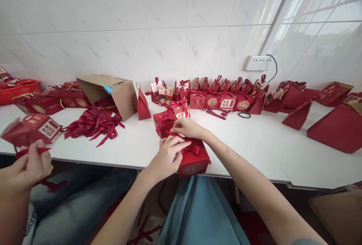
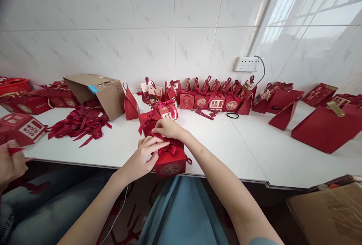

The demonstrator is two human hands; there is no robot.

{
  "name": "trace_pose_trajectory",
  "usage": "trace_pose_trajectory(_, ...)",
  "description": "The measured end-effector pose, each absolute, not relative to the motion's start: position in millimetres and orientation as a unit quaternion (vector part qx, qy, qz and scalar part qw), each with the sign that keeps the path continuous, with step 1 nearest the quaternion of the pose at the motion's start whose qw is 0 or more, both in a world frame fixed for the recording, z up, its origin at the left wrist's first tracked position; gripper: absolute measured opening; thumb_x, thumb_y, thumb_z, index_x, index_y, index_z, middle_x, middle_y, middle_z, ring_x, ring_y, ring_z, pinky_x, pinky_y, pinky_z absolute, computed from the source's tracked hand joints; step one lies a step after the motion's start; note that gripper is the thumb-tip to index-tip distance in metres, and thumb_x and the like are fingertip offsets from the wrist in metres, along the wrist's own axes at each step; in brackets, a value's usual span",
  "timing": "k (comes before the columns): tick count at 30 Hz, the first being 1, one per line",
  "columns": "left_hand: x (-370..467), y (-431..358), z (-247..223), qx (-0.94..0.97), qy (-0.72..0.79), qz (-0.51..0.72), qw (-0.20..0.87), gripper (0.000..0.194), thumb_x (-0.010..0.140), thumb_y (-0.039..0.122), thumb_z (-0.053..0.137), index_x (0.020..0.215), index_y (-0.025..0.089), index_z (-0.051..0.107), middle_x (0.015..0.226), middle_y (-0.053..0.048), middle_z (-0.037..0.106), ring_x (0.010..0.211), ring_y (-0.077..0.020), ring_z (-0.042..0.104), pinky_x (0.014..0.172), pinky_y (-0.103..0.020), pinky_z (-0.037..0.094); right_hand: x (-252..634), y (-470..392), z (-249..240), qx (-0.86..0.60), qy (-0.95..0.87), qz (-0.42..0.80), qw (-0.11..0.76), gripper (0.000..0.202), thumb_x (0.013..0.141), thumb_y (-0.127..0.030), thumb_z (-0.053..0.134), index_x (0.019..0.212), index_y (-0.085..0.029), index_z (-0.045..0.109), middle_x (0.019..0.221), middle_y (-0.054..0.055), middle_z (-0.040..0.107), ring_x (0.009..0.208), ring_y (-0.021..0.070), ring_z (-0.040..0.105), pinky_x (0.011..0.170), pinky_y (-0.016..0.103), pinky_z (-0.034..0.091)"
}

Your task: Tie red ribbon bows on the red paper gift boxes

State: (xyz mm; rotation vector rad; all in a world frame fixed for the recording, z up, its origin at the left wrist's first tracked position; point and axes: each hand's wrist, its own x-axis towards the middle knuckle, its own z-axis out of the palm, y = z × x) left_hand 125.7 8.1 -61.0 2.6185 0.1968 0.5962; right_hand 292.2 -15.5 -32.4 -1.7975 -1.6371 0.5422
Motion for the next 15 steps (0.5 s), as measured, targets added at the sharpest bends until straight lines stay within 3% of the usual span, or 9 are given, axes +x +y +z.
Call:
trace_pose_trajectory(4, 122.5, 8.0, -63.4, 0.913, 0.102, 0.27, 0.288, 0.036, 0.085, 0.014, 0.039, 0.117, 0.024, 0.052, 0.103, -0.004, 0.057, 0.099, -0.0182, 0.051, 0.093, -0.035, 0.036, 292.2, -55.4, -30.7, -0.756, -0.527, 0.065, 0.382, 0.023, 0.088, -0.037, 0.051, 0.076, -0.017, 0.054, 0.076, 0.005, 0.063, 0.069, 0.0158, 0.056, 0.064, 0.026, 0.037)
trace_pose_trajectory(7, 118.7, 7.0, -65.6, 0.85, 0.198, 0.316, 0.373, 0.016, 0.085, 0.03, 0.045, 0.096, 0.02, 0.052, 0.084, -0.001, 0.055, 0.08, -0.0157, 0.053, 0.076, -0.028, 0.041, 287.4, -96.8, -33.3, -0.813, -0.486, 0.074, 0.311, 0.045, 0.088, -0.055, 0.041, 0.059, -0.02, 0.043, 0.055, 0.0, 0.052, 0.052, 0.0142, 0.045, 0.054, 0.026, 0.03)
trace_pose_trajectory(10, 117.8, 5.3, -67.2, 0.817, 0.269, 0.258, 0.441, 0.032, 0.086, 0.044, 0.044, 0.064, 0.02, 0.041, 0.059, 0.004, 0.043, 0.059, -0.0127, 0.044, 0.06, -0.025, 0.035, 277.7, -125.1, -38.2, -0.808, -0.491, 0.129, 0.299, 0.051, 0.086, -0.061, 0.039, 0.056, -0.02, 0.04, 0.052, -0.001, 0.048, 0.049, 0.0127, 0.041, 0.051, 0.025, 0.027)
trace_pose_trajectory(15, 122.9, 4.0, -70.4, 0.794, 0.269, 0.226, 0.495, 0.036, 0.082, 0.047, 0.049, 0.061, 0.019, 0.039, 0.057, 0.005, 0.039, 0.056, -0.0108, 0.039, 0.054, -0.023, 0.03, 265.8, -133.0, -44.7, -0.778, -0.499, 0.143, 0.354, 0.04, 0.082, -0.054, 0.05, 0.063, -0.02, 0.046, 0.058, -0.003, 0.051, 0.053, 0.0115, 0.041, 0.051, 0.024, 0.029)
